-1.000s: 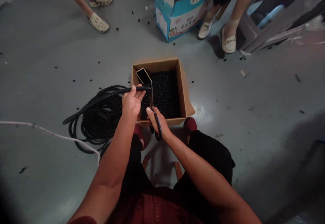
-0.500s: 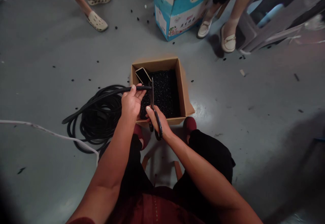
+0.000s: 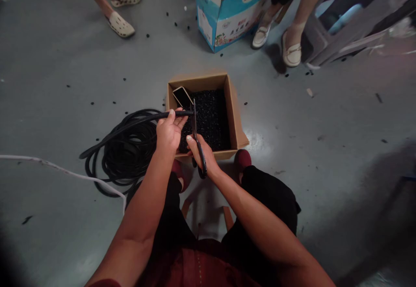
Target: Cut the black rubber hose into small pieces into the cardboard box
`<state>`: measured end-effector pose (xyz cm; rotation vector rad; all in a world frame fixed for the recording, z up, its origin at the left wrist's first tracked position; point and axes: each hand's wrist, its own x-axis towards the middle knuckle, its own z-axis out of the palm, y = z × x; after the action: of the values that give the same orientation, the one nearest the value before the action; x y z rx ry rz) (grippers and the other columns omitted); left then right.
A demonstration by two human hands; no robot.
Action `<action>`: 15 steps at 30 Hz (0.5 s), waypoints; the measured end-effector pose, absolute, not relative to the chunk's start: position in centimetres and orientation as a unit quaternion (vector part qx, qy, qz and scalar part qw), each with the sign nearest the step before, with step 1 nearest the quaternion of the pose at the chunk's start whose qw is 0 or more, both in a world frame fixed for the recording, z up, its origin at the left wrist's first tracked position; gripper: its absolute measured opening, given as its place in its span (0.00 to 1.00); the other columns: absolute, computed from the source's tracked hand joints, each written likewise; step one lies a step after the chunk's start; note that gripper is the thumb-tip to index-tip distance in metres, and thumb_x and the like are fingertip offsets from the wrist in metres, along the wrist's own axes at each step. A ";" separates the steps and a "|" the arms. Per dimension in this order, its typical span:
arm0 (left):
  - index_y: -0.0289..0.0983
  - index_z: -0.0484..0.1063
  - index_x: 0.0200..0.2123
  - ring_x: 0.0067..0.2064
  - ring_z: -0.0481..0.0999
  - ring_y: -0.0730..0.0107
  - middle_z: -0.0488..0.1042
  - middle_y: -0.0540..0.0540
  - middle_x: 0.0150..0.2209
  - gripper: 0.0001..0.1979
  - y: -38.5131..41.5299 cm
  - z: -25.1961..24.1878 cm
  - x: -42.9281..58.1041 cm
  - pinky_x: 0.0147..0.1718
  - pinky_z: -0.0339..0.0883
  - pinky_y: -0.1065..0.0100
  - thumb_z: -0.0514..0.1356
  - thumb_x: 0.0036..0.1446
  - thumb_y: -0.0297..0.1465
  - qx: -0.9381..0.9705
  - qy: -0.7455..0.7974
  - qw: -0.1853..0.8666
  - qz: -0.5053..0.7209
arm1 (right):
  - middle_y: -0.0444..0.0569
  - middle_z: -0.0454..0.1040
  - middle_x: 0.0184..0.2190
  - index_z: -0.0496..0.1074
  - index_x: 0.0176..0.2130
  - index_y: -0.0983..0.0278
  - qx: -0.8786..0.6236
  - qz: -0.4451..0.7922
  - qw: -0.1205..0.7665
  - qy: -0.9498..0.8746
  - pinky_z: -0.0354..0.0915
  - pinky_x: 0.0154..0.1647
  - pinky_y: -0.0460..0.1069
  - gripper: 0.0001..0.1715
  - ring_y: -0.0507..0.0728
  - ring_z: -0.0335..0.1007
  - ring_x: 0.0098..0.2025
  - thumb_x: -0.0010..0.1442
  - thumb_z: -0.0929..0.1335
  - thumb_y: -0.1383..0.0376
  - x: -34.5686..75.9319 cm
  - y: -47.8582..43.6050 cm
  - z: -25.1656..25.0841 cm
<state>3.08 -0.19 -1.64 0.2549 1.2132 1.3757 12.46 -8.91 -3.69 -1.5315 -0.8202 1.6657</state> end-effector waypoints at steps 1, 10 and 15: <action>0.38 0.67 0.36 0.55 0.83 0.60 0.83 0.42 0.43 0.08 -0.2 -1.6 3.1 0.62 0.73 0.52 0.65 0.65 0.30 0.108 0.524 0.601 0.594 | 0.45 0.76 0.34 0.70 0.49 0.60 -0.593 0.647 0.361 -0.315 0.69 0.33 0.49 0.31 0.53 0.74 0.32 0.63 0.66 0.39 12.5 -8.9 -3.7; 0.37 0.68 0.34 0.52 0.84 0.63 0.82 0.45 0.36 0.09 -0.2 -0.9 3.3 0.62 0.73 0.53 0.59 0.70 0.25 0.082 0.524 0.604 0.594 | 0.43 0.71 0.30 0.69 0.45 0.60 -0.595 0.642 0.365 -0.316 0.66 0.28 0.48 0.35 0.52 0.69 0.28 0.60 0.65 0.34 12.4 -8.9 -3.4; 0.37 0.68 0.34 0.54 0.83 0.61 0.82 0.44 0.38 0.08 -0.2 -1.2 3.2 0.63 0.72 0.52 0.62 0.68 0.26 0.086 0.526 0.606 0.591 | 0.39 0.65 0.25 0.66 0.41 0.59 -0.598 0.637 0.361 -0.326 0.64 0.24 0.48 0.35 0.51 0.64 0.24 0.59 0.63 0.32 12.5 -9.0 -3.0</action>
<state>3.21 -0.23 -1.24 0.1981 1.2154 1.3668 12.55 -8.96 -3.05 -1.5410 -0.8394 1.6418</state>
